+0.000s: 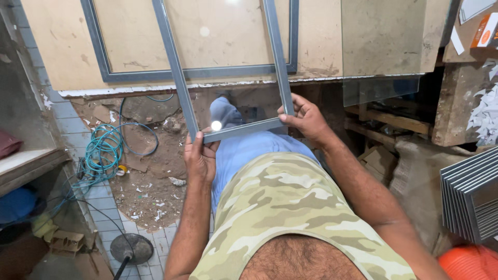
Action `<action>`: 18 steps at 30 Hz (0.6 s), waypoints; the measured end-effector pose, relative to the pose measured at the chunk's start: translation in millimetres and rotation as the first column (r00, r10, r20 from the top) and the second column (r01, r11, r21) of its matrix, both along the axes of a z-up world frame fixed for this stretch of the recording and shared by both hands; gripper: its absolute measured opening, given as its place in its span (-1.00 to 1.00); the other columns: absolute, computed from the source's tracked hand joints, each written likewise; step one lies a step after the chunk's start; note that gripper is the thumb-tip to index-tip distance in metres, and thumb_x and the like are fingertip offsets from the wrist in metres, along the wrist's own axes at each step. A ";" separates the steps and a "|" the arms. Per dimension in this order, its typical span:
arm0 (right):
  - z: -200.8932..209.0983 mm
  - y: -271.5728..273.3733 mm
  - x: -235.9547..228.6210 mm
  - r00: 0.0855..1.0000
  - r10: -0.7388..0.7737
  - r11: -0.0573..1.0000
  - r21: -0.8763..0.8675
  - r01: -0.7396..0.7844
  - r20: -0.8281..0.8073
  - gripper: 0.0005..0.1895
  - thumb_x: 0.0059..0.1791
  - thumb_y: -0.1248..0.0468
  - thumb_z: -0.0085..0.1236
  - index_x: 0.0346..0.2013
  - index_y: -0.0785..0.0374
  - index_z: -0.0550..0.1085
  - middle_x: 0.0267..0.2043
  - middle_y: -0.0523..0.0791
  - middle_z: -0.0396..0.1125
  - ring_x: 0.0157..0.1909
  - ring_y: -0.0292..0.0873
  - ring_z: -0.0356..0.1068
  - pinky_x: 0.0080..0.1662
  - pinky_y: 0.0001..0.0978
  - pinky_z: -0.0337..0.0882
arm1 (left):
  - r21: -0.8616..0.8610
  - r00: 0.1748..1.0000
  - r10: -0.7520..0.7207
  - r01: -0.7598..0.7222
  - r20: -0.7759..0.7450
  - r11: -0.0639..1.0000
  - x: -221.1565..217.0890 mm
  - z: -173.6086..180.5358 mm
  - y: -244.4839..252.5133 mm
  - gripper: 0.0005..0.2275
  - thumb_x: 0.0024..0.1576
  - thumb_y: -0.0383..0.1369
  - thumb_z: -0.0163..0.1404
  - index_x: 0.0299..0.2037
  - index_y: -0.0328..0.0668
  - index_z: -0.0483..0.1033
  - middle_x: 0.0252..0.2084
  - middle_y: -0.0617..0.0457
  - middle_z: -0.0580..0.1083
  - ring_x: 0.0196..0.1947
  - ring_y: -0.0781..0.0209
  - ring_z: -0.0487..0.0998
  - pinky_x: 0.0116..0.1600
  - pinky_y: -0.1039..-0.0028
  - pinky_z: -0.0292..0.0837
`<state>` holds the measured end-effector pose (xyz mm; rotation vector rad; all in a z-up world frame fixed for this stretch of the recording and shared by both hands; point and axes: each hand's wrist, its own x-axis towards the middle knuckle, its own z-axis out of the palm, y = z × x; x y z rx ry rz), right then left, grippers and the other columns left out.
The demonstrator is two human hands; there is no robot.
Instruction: The person assembles window frames by placing glass panes into metal frames and stacking them on a workbench. They handle multiple frames and glass pieces, aligning and stacking them in a workshop setting.
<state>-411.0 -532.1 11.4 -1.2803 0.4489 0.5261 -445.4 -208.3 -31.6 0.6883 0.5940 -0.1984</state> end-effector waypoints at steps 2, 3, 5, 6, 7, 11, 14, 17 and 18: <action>7.6 -12.4 -7.7 0.998 -0.061 0.998 -0.004 0.061 0.030 -0.40 -0.02 0.42 0.26 0.31 0.33 0.32 -0.04 -0.16 0.41 -0.01 -0.36 0.40 0.05 -0.48 0.46 | 0.071 0.996 -0.092 0.092 -0.011 0.993 -6.1 10.3 -3.5 -0.76 0.23 -0.40 0.05 0.05 -0.27 0.39 -0.06 -0.07 0.55 -0.05 0.14 0.62 0.13 0.22 0.60; 10.4 -15.7 -9.1 0.995 -0.090 0.996 -0.005 0.091 0.049 -0.39 -0.03 0.42 0.25 0.31 0.32 0.31 -0.04 -0.17 0.42 -0.02 -0.37 0.40 0.04 -0.50 0.47 | 0.106 0.991 -0.136 0.137 -0.016 0.985 -7.5 13.8 -5.8 -0.76 0.21 -0.42 0.04 0.05 -0.24 0.38 -0.06 -0.03 0.55 -0.04 0.17 0.63 0.12 0.25 0.61; 12.8 -17.9 -10.1 0.996 -0.081 0.994 -0.065 0.083 0.045 -0.42 -0.03 0.42 0.24 0.28 0.31 0.32 -0.09 -0.18 0.43 -0.07 -0.38 0.42 0.00 -0.50 0.48 | 0.227 0.989 -0.144 0.134 0.027 0.965 -7.5 16.2 -14.6 -0.82 0.37 -0.45 0.06 0.06 -0.41 0.40 -0.07 -0.10 0.54 -0.17 0.21 0.51 -0.01 0.33 0.51; 12.7 -17.1 -10.6 0.996 -0.072 0.993 -0.091 0.076 0.044 -0.43 -0.03 0.41 0.24 0.27 0.31 0.33 -0.11 -0.18 0.44 -0.09 -0.38 0.42 -0.02 -0.50 0.49 | 0.290 0.988 -0.146 0.126 0.048 0.948 -9.0 17.5 -17.5 -0.83 0.44 -0.46 0.06 0.06 -0.49 0.42 -0.07 -0.13 0.54 -0.24 0.23 0.45 -0.07 0.37 0.47; 11.7 -14.4 -11.9 0.994 -0.088 0.993 -0.079 0.092 0.059 -0.45 -0.02 0.41 0.24 0.26 0.32 0.34 -0.12 -0.19 0.43 -0.10 -0.38 0.41 -0.03 -0.51 0.48 | 0.325 0.992 -0.129 0.121 0.004 0.938 -10.6 18.8 -20.9 -0.82 0.38 -0.45 0.04 0.08 -0.43 0.41 -0.08 -0.10 0.55 -0.20 0.21 0.52 -0.05 0.36 0.53; 6.6 -5.8 -17.6 0.990 -0.129 0.990 -0.040 0.132 0.061 -0.48 0.00 0.40 0.25 0.25 0.32 0.35 -0.15 -0.19 0.41 -0.12 -0.39 0.41 -0.03 -0.51 0.48 | 0.407 0.993 -0.077 0.108 -0.092 0.907 -9.0 25.8 -28.0 -0.73 0.28 -0.42 0.02 0.15 -0.33 0.40 -0.11 -0.07 0.56 -0.13 0.16 0.63 -0.02 0.32 0.66; 6.7 -10.0 -17.1 0.988 -0.150 0.988 -0.029 0.151 0.030 -0.49 -0.01 0.40 0.26 0.23 0.32 0.38 -0.16 -0.20 0.41 -0.13 -0.39 0.41 -0.05 -0.52 0.49 | 0.253 0.979 -0.132 0.169 -0.155 0.953 -1.2 33.3 -18.0 -0.71 0.25 -0.44 0.04 0.15 -0.33 0.38 -0.12 -0.13 0.57 -0.11 0.11 0.65 0.01 0.30 0.66; 11.2 -20.2 -16.2 0.987 -0.163 0.987 0.006 0.163 0.011 -0.48 -0.02 0.40 0.27 0.23 0.31 0.39 -0.16 -0.18 0.43 -0.17 -0.39 0.40 -0.13 -0.54 0.45 | 0.100 0.946 -0.249 0.273 -0.207 0.957 5.1 36.8 -5.1 -0.71 0.21 -0.45 0.05 0.12 -0.35 0.40 -0.10 -0.15 0.58 -0.06 0.09 0.67 0.06 0.27 0.65; 12.4 -23.5 -14.5 0.987 -0.161 0.987 0.023 0.160 0.007 -0.48 -0.02 0.40 0.27 0.24 0.31 0.39 -0.16 -0.17 0.44 -0.19 -0.39 0.40 -0.16 -0.55 0.43 | 0.066 0.934 -0.286 0.306 -0.216 0.950 6.0 36.5 -2.9 -0.72 0.21 -0.45 0.05 0.10 -0.36 0.41 -0.10 -0.14 0.58 -0.04 0.09 0.68 0.08 0.26 0.64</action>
